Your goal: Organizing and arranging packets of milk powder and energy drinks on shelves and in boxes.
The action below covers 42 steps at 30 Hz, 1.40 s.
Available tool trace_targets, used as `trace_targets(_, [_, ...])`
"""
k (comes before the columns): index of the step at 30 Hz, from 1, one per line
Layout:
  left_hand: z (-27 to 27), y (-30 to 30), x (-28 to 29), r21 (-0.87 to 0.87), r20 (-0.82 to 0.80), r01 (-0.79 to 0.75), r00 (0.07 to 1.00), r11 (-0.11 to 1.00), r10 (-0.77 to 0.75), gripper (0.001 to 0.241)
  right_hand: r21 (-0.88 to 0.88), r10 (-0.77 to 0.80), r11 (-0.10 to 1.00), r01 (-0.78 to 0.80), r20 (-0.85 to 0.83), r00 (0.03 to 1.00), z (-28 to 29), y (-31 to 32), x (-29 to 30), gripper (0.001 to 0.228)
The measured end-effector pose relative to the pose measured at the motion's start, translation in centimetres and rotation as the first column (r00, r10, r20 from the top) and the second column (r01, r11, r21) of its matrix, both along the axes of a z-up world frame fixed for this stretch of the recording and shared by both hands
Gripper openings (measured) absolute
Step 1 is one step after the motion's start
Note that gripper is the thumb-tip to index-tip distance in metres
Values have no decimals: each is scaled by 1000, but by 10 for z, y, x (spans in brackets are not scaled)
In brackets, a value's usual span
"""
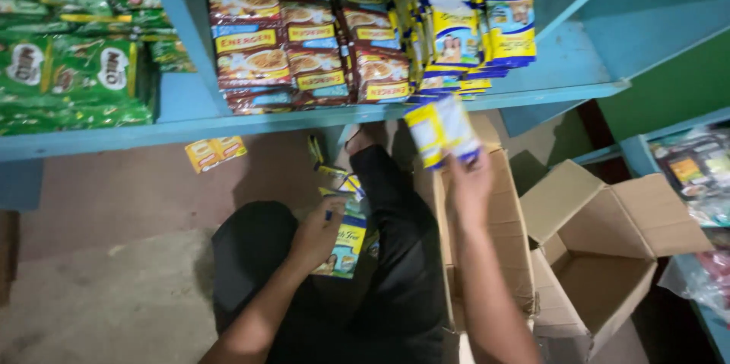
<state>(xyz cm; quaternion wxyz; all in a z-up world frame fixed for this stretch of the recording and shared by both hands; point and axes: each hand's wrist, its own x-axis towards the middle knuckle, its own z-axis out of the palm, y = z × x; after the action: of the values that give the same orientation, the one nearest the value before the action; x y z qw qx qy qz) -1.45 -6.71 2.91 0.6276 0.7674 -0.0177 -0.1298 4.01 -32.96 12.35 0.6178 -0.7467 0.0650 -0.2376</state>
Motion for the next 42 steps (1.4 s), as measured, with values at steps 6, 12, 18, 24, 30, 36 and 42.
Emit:
trace_targets(6, [-30, 1, 2, -4, 111, -37, 993, 999, 38, 29, -32, -104, 992, 119, 288, 952, 82, -52, 66, 21])
trace_targets(12, [6, 3, 2, 21, 10, -21, 1000, 1000, 21, 29, -749, -44, 459, 478, 519, 854, 103, -71, 105, 62])
trace_targets(18, [-13, 2, 3, 43, -3, -40, 999, 998, 40, 30, -931, -52, 297, 213, 206, 977, 78, -66, 117, 59])
trace_targets(24, [13, 0, 2, 92, -356, 2, 934, 996, 31, 32, -906, -53, 342, 249, 246, 968, 74, -69, 109, 56])
trace_targets(30, [-7, -2, 2, 66, 20, -30, 999, 997, 29, 30, -890, -62, 376, 258, 254, 965, 81, -69, 127, 46])
trace_targets(36, [-16, -5, 8, 125, -127, 15, 992, 992, 1, 30, -918, 16, 312, 243, 261, 965, 88, -76, 188, 47])
trace_targets(42, [-15, -4, 9, 113, -192, 31, 981, 993, -9, 32, -963, -202, 269, -6, -63, 977, 106, -85, 245, 38])
